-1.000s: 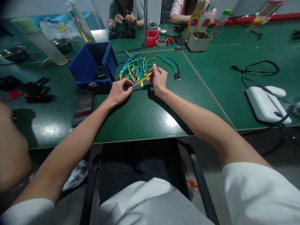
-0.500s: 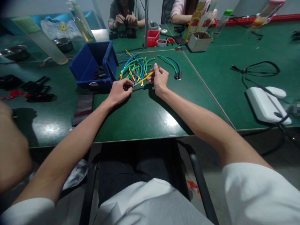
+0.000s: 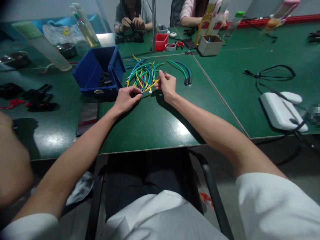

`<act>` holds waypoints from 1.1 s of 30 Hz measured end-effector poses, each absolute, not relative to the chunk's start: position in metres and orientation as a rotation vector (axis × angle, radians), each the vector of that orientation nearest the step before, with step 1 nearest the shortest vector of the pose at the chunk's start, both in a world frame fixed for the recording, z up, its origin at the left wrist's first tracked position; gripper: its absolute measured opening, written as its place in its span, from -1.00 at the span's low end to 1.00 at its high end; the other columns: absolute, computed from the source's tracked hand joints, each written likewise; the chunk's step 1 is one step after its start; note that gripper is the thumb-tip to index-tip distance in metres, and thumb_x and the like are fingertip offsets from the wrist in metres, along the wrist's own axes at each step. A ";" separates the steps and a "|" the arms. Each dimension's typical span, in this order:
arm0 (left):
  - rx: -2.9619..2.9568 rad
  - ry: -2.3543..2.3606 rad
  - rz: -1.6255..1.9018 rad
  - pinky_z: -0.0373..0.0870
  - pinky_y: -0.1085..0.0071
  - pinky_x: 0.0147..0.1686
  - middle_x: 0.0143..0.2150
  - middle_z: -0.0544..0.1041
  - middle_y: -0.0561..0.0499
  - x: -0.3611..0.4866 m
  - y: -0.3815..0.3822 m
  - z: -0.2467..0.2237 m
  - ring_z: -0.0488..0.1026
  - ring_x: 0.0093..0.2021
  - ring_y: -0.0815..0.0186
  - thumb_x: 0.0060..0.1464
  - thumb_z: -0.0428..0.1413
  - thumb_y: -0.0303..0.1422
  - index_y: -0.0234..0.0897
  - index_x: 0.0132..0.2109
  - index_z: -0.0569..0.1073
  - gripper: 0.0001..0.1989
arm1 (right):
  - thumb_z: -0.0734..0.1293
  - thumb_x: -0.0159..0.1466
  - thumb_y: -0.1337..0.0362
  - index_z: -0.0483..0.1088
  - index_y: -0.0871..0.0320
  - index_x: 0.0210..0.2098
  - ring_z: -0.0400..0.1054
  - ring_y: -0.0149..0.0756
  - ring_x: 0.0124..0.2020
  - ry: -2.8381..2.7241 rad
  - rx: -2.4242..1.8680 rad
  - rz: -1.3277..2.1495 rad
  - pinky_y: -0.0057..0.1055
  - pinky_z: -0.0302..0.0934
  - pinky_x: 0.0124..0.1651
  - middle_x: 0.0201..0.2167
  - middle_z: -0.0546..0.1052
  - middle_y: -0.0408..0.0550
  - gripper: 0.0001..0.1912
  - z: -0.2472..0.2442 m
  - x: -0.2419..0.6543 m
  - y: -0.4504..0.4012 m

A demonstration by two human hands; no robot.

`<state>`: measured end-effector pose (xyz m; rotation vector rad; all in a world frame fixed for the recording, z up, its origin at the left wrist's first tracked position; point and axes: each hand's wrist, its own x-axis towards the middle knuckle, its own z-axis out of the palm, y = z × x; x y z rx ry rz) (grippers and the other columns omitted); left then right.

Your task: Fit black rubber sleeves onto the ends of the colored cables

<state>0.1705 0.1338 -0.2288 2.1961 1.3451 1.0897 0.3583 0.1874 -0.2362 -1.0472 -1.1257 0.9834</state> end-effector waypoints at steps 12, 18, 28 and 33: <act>2.123 1.389 1.191 0.44 0.38 -0.19 -0.26 0.61 -0.02 0.172 0.139 -0.231 0.51 -0.29 0.31 0.04 0.12 -0.34 -0.30 -0.26 0.53 -0.85 | 0.51 0.01 -0.04 0.33 0.14 -0.38 0.45 -0.42 -0.47 -1.303 -0.885 1.266 -0.50 0.37 -0.43 -0.47 0.50 -0.16 -0.56 -0.234 0.338 0.156; 2.132 1.402 1.163 0.44 0.39 -0.18 -0.25 0.62 -0.02 0.174 0.137 -0.232 0.51 -0.27 0.31 0.03 0.12 -0.33 -0.28 -0.25 0.53 -0.85 | 0.53 -0.02 0.04 0.38 0.16 -0.42 0.47 -0.40 -0.43 -1.390 -0.851 1.301 -0.50 0.38 -0.40 -0.50 0.51 -0.15 -0.61 -0.235 0.340 0.155; 2.092 1.430 1.138 0.42 0.42 -0.28 -0.31 0.61 -0.01 0.174 0.134 -0.229 0.48 -0.36 0.34 0.04 0.11 -0.29 -0.28 -0.27 0.52 -0.82 | 0.53 -0.02 0.06 0.34 0.17 -0.47 0.42 -0.43 -0.54 -1.386 -0.877 1.311 -0.50 0.34 -0.46 -0.60 0.49 -0.16 -0.62 -0.234 0.340 0.156; 2.062 1.406 1.128 0.40 0.43 -0.33 -0.34 0.60 0.00 0.174 0.134 -0.228 0.47 -0.40 0.35 0.05 0.13 -0.24 -0.28 -0.28 0.52 -0.80 | 0.53 -0.03 0.03 0.30 0.15 -0.48 0.43 -0.42 -0.56 -1.386 -0.887 1.313 -0.50 0.34 -0.48 -0.63 0.49 -0.17 -0.59 -0.234 0.340 0.156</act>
